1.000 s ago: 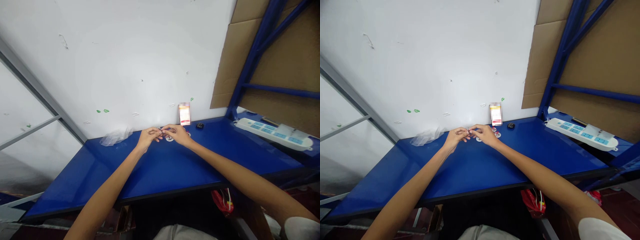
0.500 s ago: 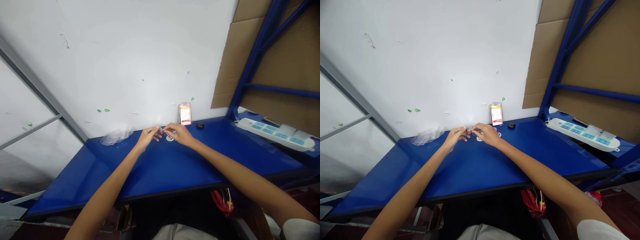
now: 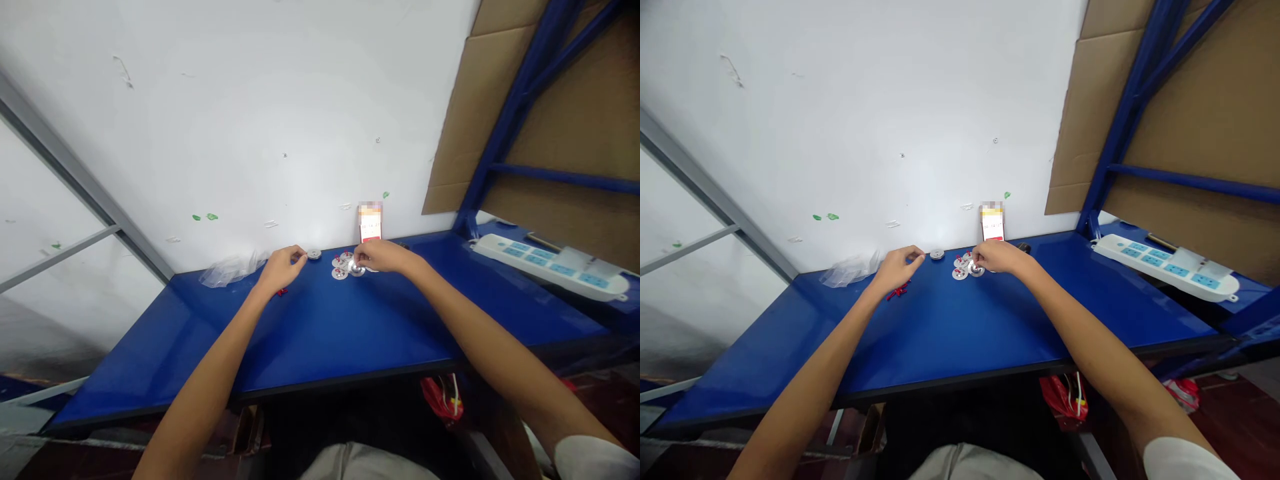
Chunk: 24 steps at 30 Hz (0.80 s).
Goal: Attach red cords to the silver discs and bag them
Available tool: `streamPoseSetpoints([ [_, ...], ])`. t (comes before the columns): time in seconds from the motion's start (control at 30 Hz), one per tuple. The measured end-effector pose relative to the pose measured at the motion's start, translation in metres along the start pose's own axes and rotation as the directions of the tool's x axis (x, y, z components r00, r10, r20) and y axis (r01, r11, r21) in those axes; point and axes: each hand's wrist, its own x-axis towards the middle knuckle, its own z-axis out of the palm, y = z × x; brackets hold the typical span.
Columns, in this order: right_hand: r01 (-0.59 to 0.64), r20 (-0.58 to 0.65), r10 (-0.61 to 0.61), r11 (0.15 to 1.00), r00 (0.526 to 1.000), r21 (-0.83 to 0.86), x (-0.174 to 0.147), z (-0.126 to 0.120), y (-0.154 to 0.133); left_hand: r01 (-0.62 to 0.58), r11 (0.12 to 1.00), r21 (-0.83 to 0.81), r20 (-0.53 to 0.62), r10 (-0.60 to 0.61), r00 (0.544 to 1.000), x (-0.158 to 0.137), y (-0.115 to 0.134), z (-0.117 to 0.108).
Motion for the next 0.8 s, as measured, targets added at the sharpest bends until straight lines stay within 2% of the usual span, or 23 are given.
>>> streamPoseSetpoints([
  [0.13,-0.035,0.043,0.035,0.999,0.998,-0.008,0.002,0.009,0.002,0.054,0.971,0.234,0.208,-0.105,0.972,0.003,-0.029,-0.020],
  [0.2,-0.012,0.039,0.011,1.000,0.999,0.014,0.002,0.011,0.000,0.059,0.960,0.275,0.314,-0.147,0.938,0.003,-0.042,-0.026],
  [0.27,0.006,0.025,-0.006,1.000,1.000,0.008,0.001,0.010,-0.005,0.059,0.958,0.282,0.368,-0.164,0.915,0.003,-0.051,-0.028],
  [0.47,0.044,-0.149,-0.047,0.999,0.988,-0.026,-0.003,0.006,-0.030,0.157,0.925,0.347,0.346,-0.282,0.895,0.003,-0.056,-0.030],
  [0.6,0.099,-0.240,-0.104,0.995,0.965,-0.033,-0.002,0.015,-0.046,0.115,0.944,0.308,0.409,-0.241,0.880,0.003,-0.056,-0.022],
  [0.7,0.130,-0.275,-0.138,0.990,0.952,-0.049,-0.001,0.021,-0.055,0.076,0.938,0.339,0.426,-0.225,0.877,0.004,-0.056,-0.015],
  [0.8,0.132,-0.294,-0.144,0.989,0.945,-0.061,-0.001,0.021,-0.059,0.040,0.927,0.374,0.390,-0.196,0.900,0.004,-0.056,-0.013],
])
